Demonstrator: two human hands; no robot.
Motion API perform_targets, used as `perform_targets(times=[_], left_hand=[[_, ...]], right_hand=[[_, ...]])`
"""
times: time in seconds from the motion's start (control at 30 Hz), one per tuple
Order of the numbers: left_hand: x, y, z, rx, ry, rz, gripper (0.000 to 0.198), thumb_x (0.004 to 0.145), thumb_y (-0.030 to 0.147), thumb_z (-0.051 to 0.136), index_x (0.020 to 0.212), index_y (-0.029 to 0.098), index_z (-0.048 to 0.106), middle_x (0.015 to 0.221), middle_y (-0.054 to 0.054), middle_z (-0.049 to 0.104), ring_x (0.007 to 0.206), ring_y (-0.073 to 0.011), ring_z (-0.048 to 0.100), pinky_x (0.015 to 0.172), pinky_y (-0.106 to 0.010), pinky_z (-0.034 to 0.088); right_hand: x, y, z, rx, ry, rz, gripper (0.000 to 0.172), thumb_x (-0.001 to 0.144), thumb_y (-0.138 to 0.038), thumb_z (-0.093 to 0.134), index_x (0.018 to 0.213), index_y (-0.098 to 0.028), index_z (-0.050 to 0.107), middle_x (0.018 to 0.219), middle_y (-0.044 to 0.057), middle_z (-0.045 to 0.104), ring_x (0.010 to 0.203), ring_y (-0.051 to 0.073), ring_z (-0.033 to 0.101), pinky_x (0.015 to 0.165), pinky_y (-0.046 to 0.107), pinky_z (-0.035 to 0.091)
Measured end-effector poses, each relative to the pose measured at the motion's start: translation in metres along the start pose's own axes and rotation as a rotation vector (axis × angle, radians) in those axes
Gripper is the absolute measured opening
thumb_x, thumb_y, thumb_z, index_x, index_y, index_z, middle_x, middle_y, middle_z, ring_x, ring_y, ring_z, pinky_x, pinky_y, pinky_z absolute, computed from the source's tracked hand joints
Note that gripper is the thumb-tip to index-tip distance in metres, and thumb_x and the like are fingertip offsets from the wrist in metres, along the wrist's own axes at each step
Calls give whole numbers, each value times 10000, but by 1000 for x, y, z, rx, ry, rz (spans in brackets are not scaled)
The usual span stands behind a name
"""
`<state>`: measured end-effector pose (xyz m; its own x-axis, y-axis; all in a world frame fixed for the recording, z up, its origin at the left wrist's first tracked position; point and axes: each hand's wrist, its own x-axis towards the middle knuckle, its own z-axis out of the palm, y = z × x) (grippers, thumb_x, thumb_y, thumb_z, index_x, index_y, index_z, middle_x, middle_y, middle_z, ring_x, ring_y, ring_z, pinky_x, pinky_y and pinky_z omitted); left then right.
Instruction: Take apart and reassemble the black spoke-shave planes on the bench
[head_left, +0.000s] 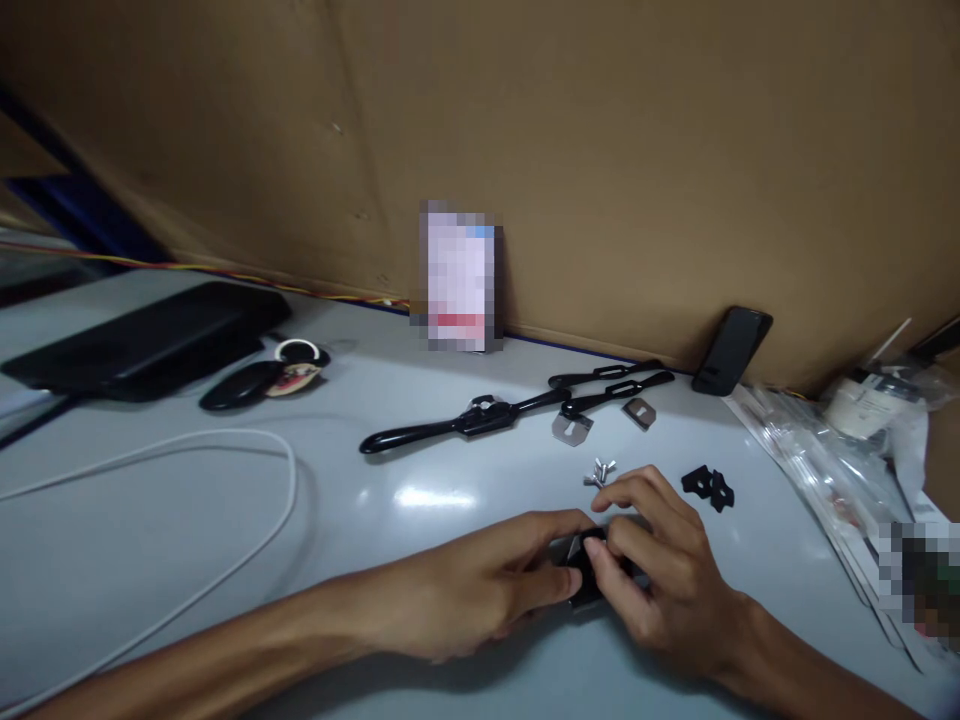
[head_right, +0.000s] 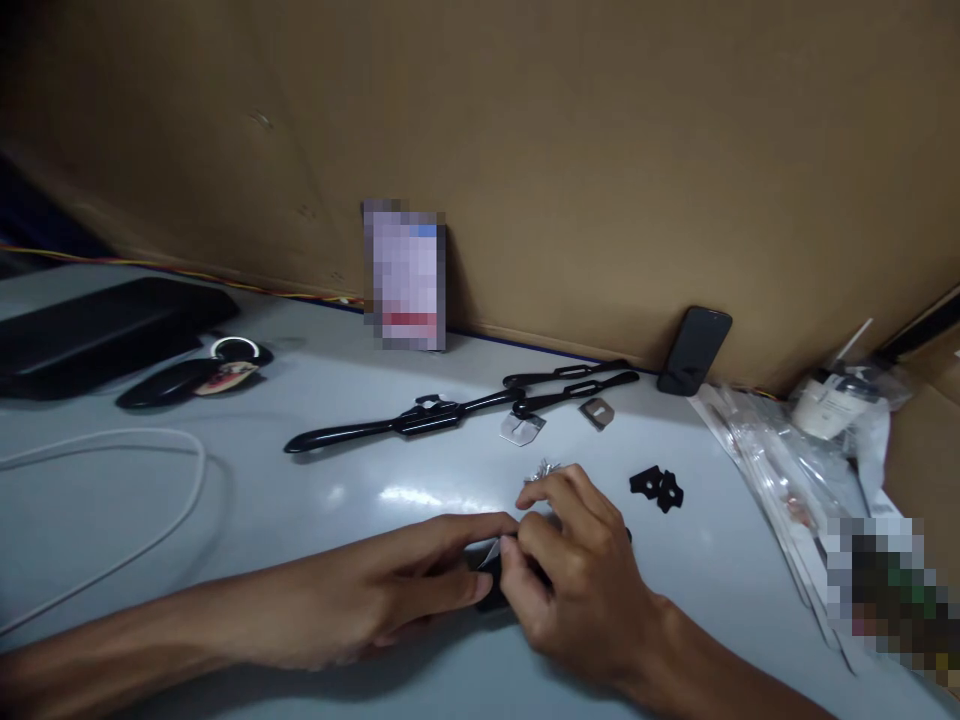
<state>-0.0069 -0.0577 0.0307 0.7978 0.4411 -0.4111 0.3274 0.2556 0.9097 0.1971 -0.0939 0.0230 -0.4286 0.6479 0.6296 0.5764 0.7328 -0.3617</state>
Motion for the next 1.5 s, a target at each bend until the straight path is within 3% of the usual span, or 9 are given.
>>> perform_targets(times=[0.13, 0.33, 0.47, 0.6, 0.77, 0.9, 1.1, 1.33, 1.5], left_hand=[[-1, 1, 1, 42, 5, 26, 521, 934, 618, 563, 1187, 162, 569, 628, 96, 372, 494, -91, 316, 445, -227, 245], [-1, 0, 0, 22, 20, -48, 622, 918, 646, 574, 1364, 213, 553, 586, 106, 345, 453, -97, 270, 411, -220, 225], [-1, -2, -5, 23, -7, -103, 679, 934, 649, 554, 1482, 258, 466, 569, 111, 347, 417, -96, 258, 366, -199, 230], [0, -2, -7, 28, -36, -105, 694, 927, 655, 568, 1486, 257, 467, 561, 115, 356, 400, -88, 247, 348, -188, 234], [1, -1, -5, 1, -24, -75, 645, 921, 668, 575, 1400, 236, 555, 554, 109, 367, 401, -84, 275, 361, -198, 226], [-1, 3, -3, -6, -23, -62, 587, 921, 637, 590, 1342, 227, 596, 547, 111, 347, 415, -85, 270, 382, -206, 212], [-5, 9, -2, -3, 4, -94, 569, 913, 600, 602, 1341, 226, 597, 562, 104, 374, 429, -94, 280, 411, -215, 226], [-3, 7, -3, -10, -3, -134, 662, 908, 637, 586, 1427, 231, 523, 548, 118, 358, 391, -87, 250, 366, -200, 240], [-3, 6, -3, -12, -6, -88, 626, 928, 611, 578, 1415, 219, 540, 547, 116, 334, 393, -81, 241, 360, -201, 232]], right_hand=[[0, -2, 5, 43, 24, 97, 292, 906, -64, 537, 644, -192, 531, 897, 87, 656, 860, 209, 590, 710, 370, 544], [1, 1, -1, 30, 26, 76, 307, 949, -162, 610, 644, -194, 596, 870, 78, 669, 846, 216, 593, 735, 391, 547], [2, 6, -16, 84, -22, 43, 98, 962, -202, 610, 940, -185, 703, 901, 75, 690, 856, 216, 610, 746, 395, 562], [-1, 14, -21, 122, -85, -49, 111, 976, -186, 622, 1022, -184, 723, 959, 84, 715, 896, 207, 626, 778, 384, 573], [-4, 14, -16, 137, -97, -47, 189, 994, -188, 603, 1159, -179, 694, 898, 73, 710, 831, 200, 623, 728, 367, 576], [-1, 6, -14, 147, -53, -31, 139, 964, -115, 599, 1010, -187, 708, 910, 73, 683, 843, 193, 616, 741, 365, 576], [0, 1, -11, 152, -41, 123, 136, 947, -134, 620, 828, -199, 638, 928, 63, 666, 912, 213, 607, 775, 377, 556], [-3, 4, -9, 46, -27, 0, 171, 929, -96, 584, 784, -183, 606, 955, 97, 661, 935, 237, 583, 782, 402, 562], [-4, -1, -1, 71, -44, 30, 181, 902, -99, 599, 747, -189, 572, 1047, 115, 650, 980, 250, 583, 812, 416, 560]])
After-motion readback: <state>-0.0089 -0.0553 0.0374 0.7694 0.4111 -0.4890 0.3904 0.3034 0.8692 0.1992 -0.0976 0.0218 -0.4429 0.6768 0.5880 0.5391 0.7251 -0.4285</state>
